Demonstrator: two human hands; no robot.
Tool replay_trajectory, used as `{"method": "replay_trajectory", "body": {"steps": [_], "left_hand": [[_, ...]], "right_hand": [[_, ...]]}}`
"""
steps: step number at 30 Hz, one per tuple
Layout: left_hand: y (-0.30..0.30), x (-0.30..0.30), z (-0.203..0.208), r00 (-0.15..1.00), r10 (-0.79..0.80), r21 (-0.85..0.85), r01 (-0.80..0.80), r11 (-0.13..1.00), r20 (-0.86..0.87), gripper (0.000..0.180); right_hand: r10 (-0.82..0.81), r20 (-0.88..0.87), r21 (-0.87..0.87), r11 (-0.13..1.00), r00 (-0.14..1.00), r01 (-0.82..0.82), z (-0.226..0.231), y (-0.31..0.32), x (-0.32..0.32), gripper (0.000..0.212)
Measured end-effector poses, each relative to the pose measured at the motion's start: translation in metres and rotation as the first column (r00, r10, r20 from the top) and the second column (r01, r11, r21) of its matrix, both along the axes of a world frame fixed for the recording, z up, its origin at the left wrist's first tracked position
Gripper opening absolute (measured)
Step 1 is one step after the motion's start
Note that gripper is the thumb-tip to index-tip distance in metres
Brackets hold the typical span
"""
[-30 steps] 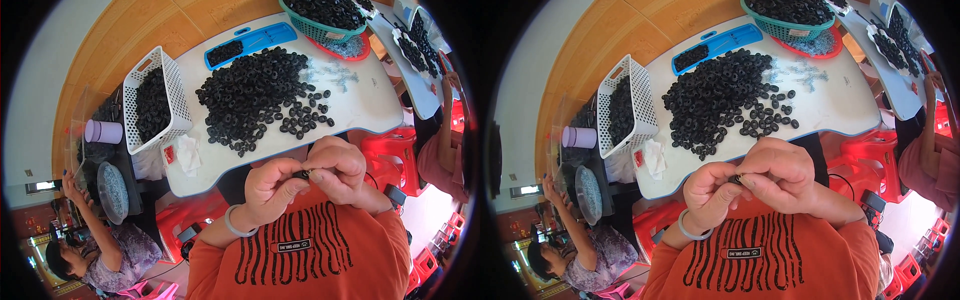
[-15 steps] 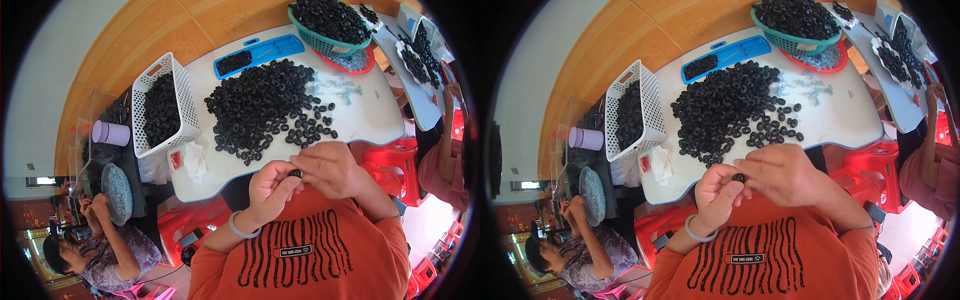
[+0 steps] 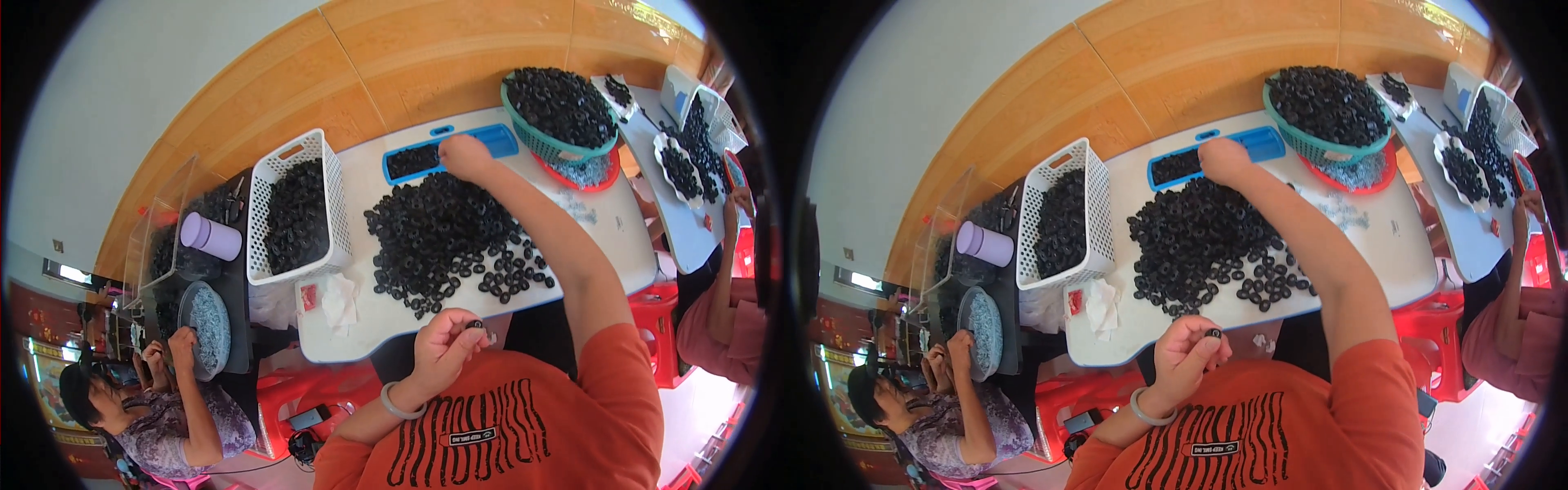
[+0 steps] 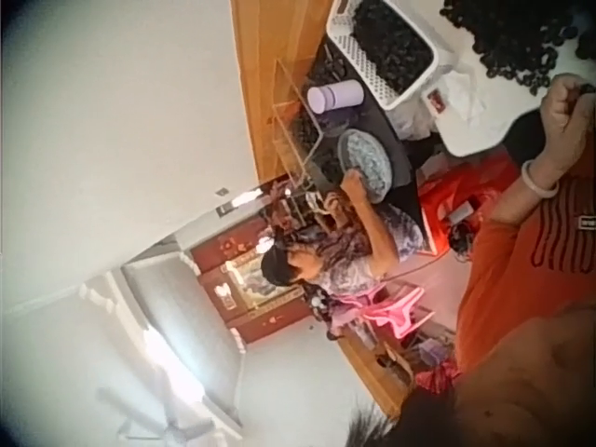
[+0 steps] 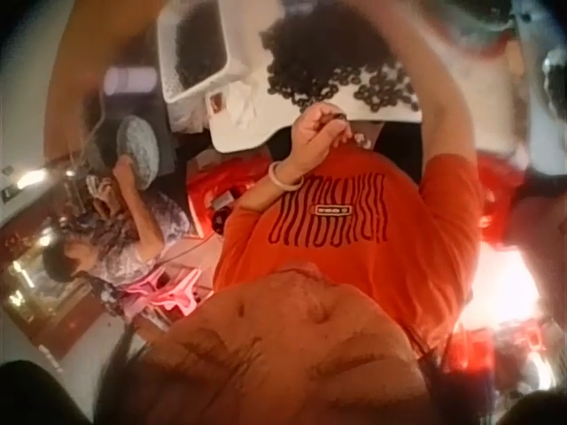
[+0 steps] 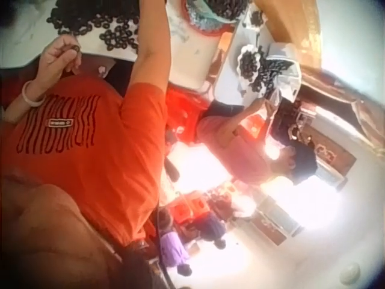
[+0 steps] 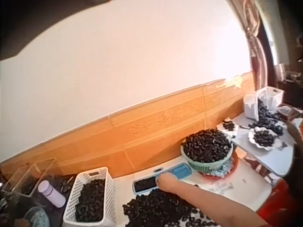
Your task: The person picks up a black plastic piece and a metal spring, inserts the spring into the piece, and places the assembly onto the table. This process is repeated, occasionally reaching into a basket to move more plastic pieces onto the table.
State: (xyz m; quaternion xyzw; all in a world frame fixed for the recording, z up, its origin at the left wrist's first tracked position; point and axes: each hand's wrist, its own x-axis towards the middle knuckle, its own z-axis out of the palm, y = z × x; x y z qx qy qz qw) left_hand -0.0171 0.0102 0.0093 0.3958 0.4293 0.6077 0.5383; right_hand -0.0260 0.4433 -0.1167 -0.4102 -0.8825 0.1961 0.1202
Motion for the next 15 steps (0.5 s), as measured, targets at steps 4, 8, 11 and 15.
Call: {"method": "replay_trajectory", "body": {"steps": [4, 8, 11, 15], "left_hand": [[0.000, -0.011, -0.003, 0.997, 0.076, -0.062, -0.075, 0.995, 0.009, 0.016], [0.012, -0.016, -0.009, 0.995, 0.096, -0.126, -0.091, 0.988, 0.035, 0.016], [0.029, -0.023, -0.015, 0.997, 0.069, -0.135, -0.064, 0.989, 0.034, 0.015], [0.038, -0.025, -0.024, 0.998, 0.066, -0.127, -0.064, 0.990, 0.008, 0.015]], "right_hand": [[-0.046, 0.147, -0.024, 0.998, 0.988, 0.050, -0.024, 0.035, -0.044, 0.025], [-0.162, 0.137, -0.129, 0.975, 0.977, 0.179, -0.048, 0.049, -0.064, 0.024], [-0.089, 0.094, -0.149, 0.983, 0.992, 0.103, -0.045, 0.056, -0.065, 0.025], [-0.012, 0.060, -0.164, 0.986, 0.998, 0.022, -0.031, 0.054, -0.059, 0.027]]}}
